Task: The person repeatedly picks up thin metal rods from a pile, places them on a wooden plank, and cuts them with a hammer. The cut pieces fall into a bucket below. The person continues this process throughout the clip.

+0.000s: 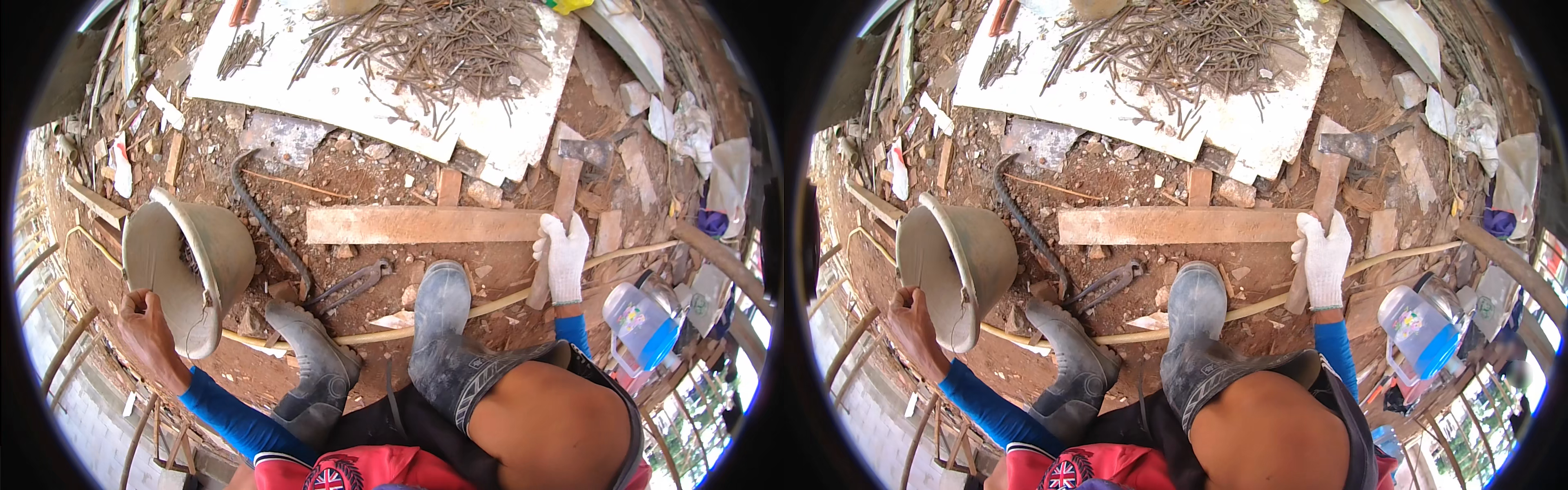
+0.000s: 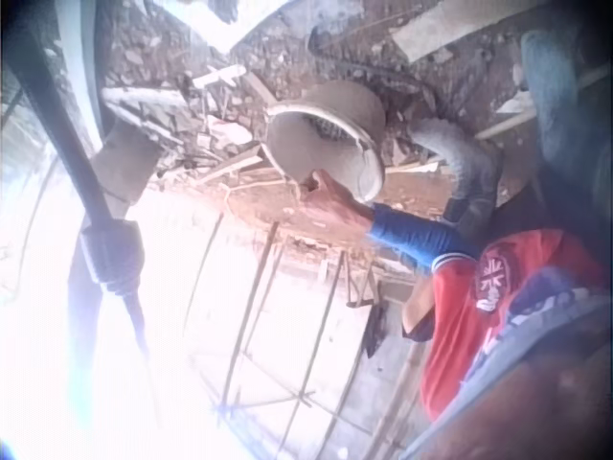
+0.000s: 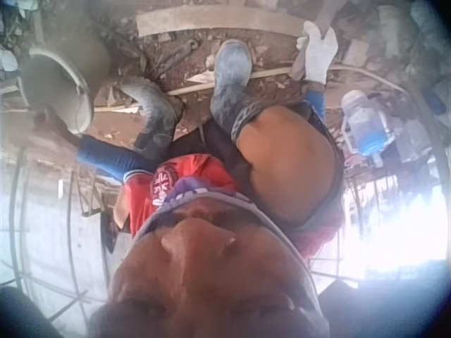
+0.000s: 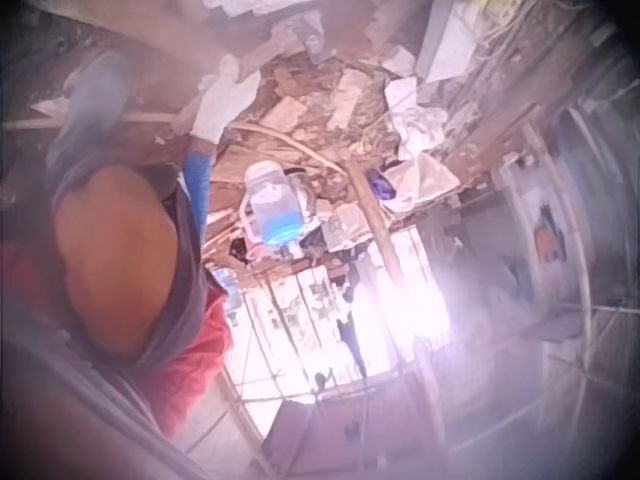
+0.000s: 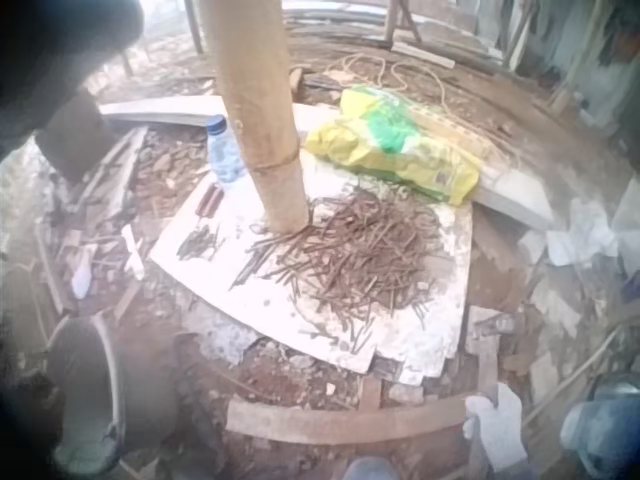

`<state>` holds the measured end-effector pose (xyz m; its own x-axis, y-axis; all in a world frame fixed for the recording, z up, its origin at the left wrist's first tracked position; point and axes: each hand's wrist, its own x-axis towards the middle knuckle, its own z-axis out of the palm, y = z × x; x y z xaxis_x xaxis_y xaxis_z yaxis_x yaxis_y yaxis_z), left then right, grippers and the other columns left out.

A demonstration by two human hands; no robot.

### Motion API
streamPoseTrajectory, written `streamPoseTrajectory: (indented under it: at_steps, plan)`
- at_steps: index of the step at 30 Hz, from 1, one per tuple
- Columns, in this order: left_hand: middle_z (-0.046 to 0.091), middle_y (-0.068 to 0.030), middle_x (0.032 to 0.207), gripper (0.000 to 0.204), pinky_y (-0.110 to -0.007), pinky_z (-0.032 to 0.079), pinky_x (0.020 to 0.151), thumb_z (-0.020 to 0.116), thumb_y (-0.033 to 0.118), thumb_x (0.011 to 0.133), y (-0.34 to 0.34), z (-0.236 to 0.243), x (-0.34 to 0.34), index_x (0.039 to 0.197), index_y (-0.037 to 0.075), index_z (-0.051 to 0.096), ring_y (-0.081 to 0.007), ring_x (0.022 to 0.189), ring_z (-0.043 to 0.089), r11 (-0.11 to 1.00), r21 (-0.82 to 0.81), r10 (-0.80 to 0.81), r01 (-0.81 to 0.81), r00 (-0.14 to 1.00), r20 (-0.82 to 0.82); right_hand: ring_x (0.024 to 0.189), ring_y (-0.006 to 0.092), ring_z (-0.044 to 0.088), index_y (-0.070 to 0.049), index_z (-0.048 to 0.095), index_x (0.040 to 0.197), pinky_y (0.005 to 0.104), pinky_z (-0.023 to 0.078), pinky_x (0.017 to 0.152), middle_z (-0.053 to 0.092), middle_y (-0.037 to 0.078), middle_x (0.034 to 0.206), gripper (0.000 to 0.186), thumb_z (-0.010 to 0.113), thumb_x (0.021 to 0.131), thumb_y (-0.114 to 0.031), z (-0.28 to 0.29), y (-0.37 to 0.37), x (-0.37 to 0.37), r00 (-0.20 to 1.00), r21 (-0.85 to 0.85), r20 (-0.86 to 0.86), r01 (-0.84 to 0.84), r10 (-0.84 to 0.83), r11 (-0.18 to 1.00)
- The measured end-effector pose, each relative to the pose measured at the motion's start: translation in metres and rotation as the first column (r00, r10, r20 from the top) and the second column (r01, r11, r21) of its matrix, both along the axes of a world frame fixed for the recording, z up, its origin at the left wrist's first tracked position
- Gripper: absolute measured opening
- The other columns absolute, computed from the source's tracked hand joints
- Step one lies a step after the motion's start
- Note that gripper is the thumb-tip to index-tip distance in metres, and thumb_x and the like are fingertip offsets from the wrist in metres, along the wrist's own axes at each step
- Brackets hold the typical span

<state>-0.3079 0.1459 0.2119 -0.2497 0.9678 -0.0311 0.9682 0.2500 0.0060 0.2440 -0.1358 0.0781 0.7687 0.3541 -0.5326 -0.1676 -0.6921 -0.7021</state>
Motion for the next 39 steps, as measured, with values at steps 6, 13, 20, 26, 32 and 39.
streamPoseTrajectory:
  at_steps: [6,13,20,26,32,39]
  plan:
    - [0.070,-0.0062,0.101,0.032,-0.037,0.050,0.074,0.073,0.025,0.101,-0.011,-0.035,0.047,0.122,0.001,0.079,-0.0173,0.080,0.058,0.954,0.288,-0.129,0.088,0.984,0.127,0.091,0.0264,0.076,-0.001,0.069,0.127,0.0382,0.060,0.079,0.074,0.014,0.108,0.043,0.083,0.095,-0.026,0.008,-0.007,0.039,0.657,-0.512,0.587,-0.152,0.474,0.846]
    - [0.073,-0.0122,0.109,0.015,-0.040,0.057,0.088,0.077,0.009,0.096,-0.029,-0.091,0.249,0.111,0.004,0.078,-0.0262,0.102,0.067,0.723,0.424,-0.691,0.545,0.582,0.429,0.115,0.0374,0.072,-0.007,0.068,0.138,0.0437,0.058,0.100,0.072,0.018,0.128,0.054,0.086,0.091,-0.027,-0.017,0.169,0.053,0.512,-0.280,0.679,-0.483,0.527,0.830]
    - [0.066,-0.0142,0.103,0.018,-0.047,0.051,0.080,0.079,0.012,0.096,-0.071,-0.178,0.365,0.109,0.002,0.074,-0.0294,0.092,0.061,0.616,0.214,-0.653,0.758,0.339,0.678,0.121,0.0389,0.067,-0.008,0.068,0.142,0.0525,0.055,0.101,0.068,0.021,0.129,0.079,0.088,0.082,-0.057,-0.069,0.296,0.089,0.310,-0.278,0.824,-0.507,0.474,0.816]
    - [0.059,-0.0151,0.095,0.020,-0.048,0.049,0.077,0.079,0.013,0.095,-0.112,-0.201,0.352,0.111,0.003,0.072,-0.0356,0.087,0.058,0.618,0.201,-0.623,0.760,0.316,0.716,0.098,0.0348,0.072,-0.010,0.074,0.124,0.0479,0.058,0.080,0.071,0.016,0.108,0.046,0.089,0.088,-0.035,-0.060,0.293,0.069,0.376,-0.139,0.817,-0.608,0.438,0.782]
    - [0.060,-0.0126,0.095,0.018,-0.047,0.052,0.075,0.078,0.015,0.095,-0.109,-0.207,0.356,0.109,0.004,0.072,-0.0332,0.089,0.062,0.589,0.176,-0.654,0.788,0.338,0.676,0.084,0.0299,0.073,-0.013,0.079,0.103,0.0406,0.058,0.072,0.073,0.008,0.092,0.015,0.083,0.094,-0.024,-0.039,0.299,0.049,0.377,-0.004,0.781,-0.795,0.498,0.607]
    - [0.062,-0.0106,0.095,0.016,-0.046,0.054,0.076,0.076,0.018,0.097,-0.106,-0.204,0.363,0.106,0.006,0.070,-0.0319,0.090,0.063,0.558,0.125,-0.641,0.821,0.330,0.693,0.099,0.0273,0.077,-0.008,0.077,0.118,0.0359,0.060,0.087,0.076,0.010,0.104,0.021,0.073,0.098,-0.014,-0.039,0.355,0.121,0.160,-0.328,0.746,-0.757,0.646,0.566]
